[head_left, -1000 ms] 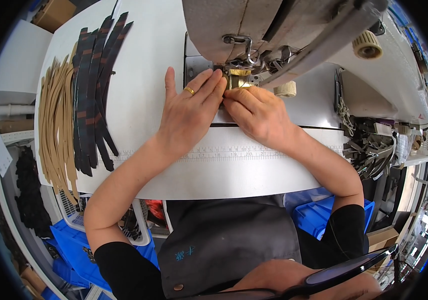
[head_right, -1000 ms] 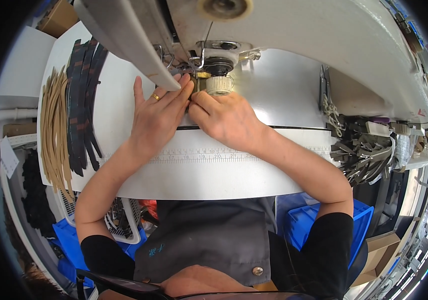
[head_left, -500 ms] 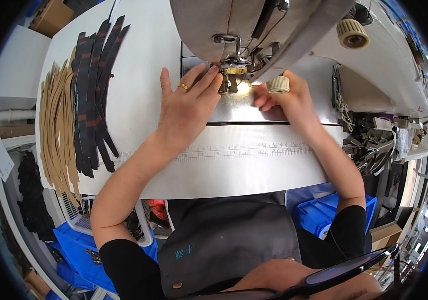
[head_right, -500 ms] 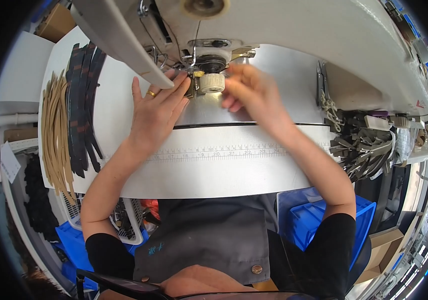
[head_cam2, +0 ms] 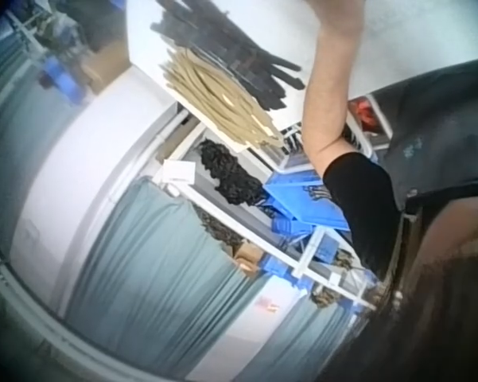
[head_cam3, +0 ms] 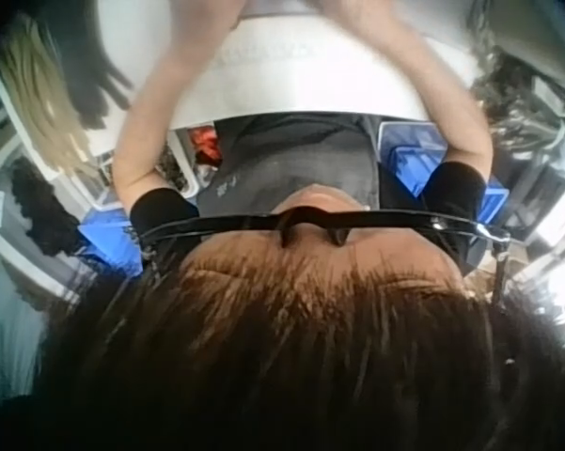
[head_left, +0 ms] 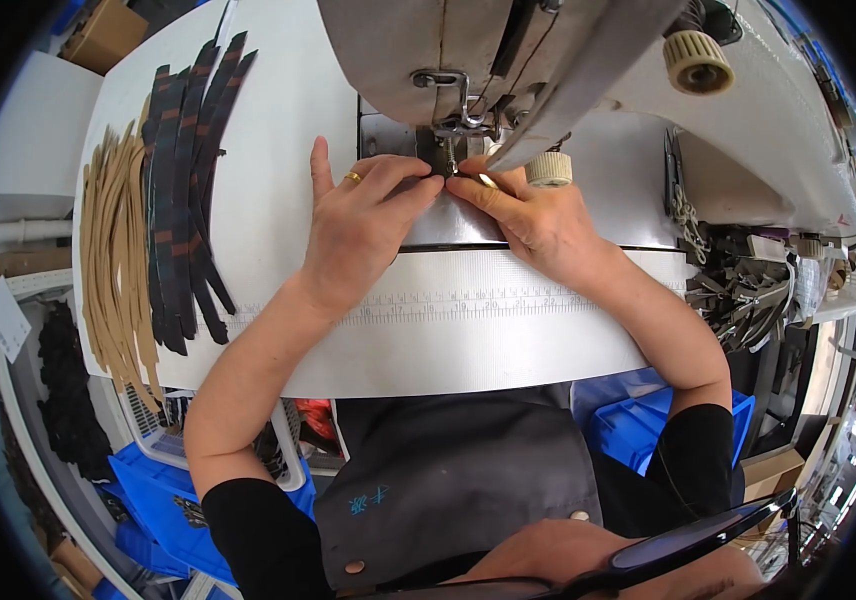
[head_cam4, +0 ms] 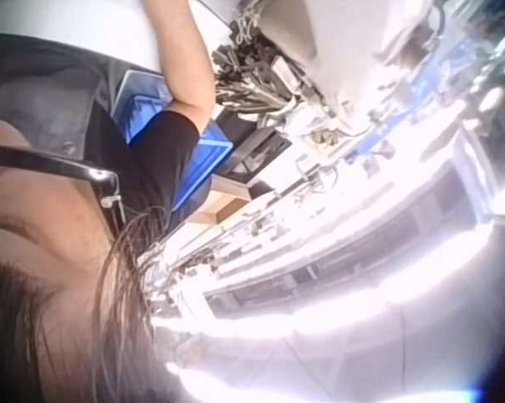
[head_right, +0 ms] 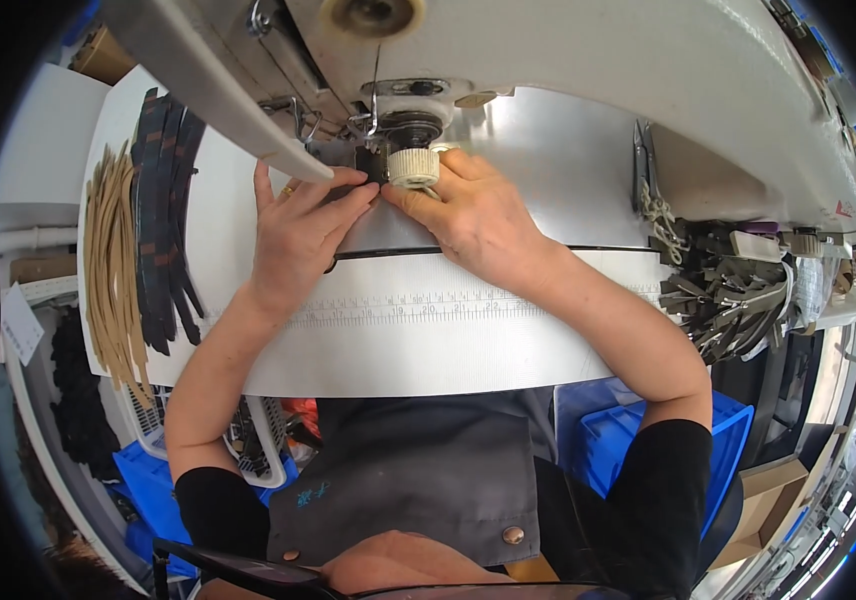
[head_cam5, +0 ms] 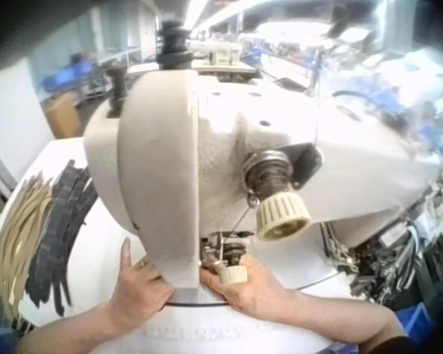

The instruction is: Sewing strips of patterned material together using an industrial sewing machine.

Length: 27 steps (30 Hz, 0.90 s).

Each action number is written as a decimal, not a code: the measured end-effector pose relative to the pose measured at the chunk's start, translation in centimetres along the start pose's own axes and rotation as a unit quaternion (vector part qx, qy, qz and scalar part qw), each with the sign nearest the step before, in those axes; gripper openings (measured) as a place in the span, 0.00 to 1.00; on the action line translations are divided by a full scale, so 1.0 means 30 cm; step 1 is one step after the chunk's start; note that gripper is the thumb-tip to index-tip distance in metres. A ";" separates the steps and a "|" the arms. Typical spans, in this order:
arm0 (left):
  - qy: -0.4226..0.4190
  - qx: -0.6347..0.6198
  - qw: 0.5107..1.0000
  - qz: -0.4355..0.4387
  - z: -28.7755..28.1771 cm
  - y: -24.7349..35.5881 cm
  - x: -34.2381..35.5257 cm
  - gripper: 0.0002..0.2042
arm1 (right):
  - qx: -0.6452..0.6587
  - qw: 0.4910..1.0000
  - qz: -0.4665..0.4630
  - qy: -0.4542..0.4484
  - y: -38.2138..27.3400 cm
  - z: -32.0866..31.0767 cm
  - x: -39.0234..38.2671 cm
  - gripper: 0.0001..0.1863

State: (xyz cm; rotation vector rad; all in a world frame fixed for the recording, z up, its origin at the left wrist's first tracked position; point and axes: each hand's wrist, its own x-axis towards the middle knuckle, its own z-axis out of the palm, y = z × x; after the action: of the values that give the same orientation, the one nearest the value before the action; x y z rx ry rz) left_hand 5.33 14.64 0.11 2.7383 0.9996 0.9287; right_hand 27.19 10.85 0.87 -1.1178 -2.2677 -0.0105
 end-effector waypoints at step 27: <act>-0.013 -0.074 0.992 -0.103 -0.036 -0.036 0.028 0.12 | 0.002 0.997 0.073 0.023 -0.029 -0.045 -0.049 0.11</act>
State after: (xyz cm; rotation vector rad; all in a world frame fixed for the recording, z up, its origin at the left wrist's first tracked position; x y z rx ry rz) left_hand 4.61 15.88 1.12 2.4637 1.1340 0.8908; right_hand 27.94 8.87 1.43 -1.2656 -2.1389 0.0269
